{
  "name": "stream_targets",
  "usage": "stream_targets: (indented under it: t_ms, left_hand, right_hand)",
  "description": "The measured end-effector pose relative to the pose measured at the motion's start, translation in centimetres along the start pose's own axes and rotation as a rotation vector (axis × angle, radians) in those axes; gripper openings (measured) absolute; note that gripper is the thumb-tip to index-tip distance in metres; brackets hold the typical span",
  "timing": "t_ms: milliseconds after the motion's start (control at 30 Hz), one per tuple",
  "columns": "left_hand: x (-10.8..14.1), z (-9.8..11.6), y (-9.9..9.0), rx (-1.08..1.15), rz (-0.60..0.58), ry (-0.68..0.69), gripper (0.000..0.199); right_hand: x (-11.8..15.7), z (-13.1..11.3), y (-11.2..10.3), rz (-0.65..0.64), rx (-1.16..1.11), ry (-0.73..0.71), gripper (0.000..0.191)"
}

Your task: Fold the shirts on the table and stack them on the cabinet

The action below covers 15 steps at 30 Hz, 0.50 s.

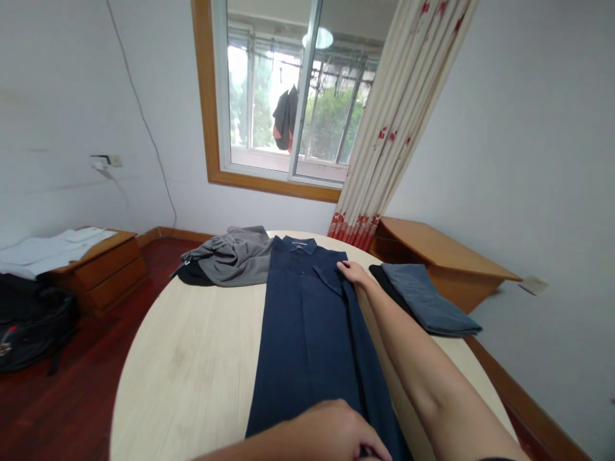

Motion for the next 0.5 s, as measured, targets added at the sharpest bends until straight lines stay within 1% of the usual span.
stream_targets:
  t_ms: [100, 233, 300, 400, 500]
  left_hand:
    - [-0.8, -0.8, 1.0, -0.079, -0.027, 0.054, 0.030]
    - [-1.1, -0.9, 1.6, -0.145, -0.037, 0.075, 0.030]
    - [-1.0, -0.9, 1.7, -0.152, -0.038, 0.066, 0.030]
    - [-1.1, -1.3, 2.3, -0.171, -0.082, 0.063, 0.030]
    - [-1.4, -1.9, 2.8, -0.201, -0.112, 0.057, 0.030]
  right_hand:
    - [-1.1, -0.3, 0.1, 0.025, 0.012, -0.017, 0.057]
    - [-2.3, -2.1, 0.8, 0.027, -0.002, -0.068, 0.060]
    - [-2.7, -3.5, 1.5, 0.009, -0.026, -0.109, 0.062]
    - [-3.0, -5.4, 2.7, -0.038, -0.065, -0.151, 0.063]
    - [-3.3, -6.5, 4.0, -0.094, -0.085, -0.166, 0.065]
Point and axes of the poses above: each hand's wrist, its own x-axis away from the middle knuckle, its own y-axis out of the palm, z = x × y, the point moved 6 cm from there along -x, towards the middle knuckle, and after that the axes turned 8 degrees about -y, right-handed, at the moved point
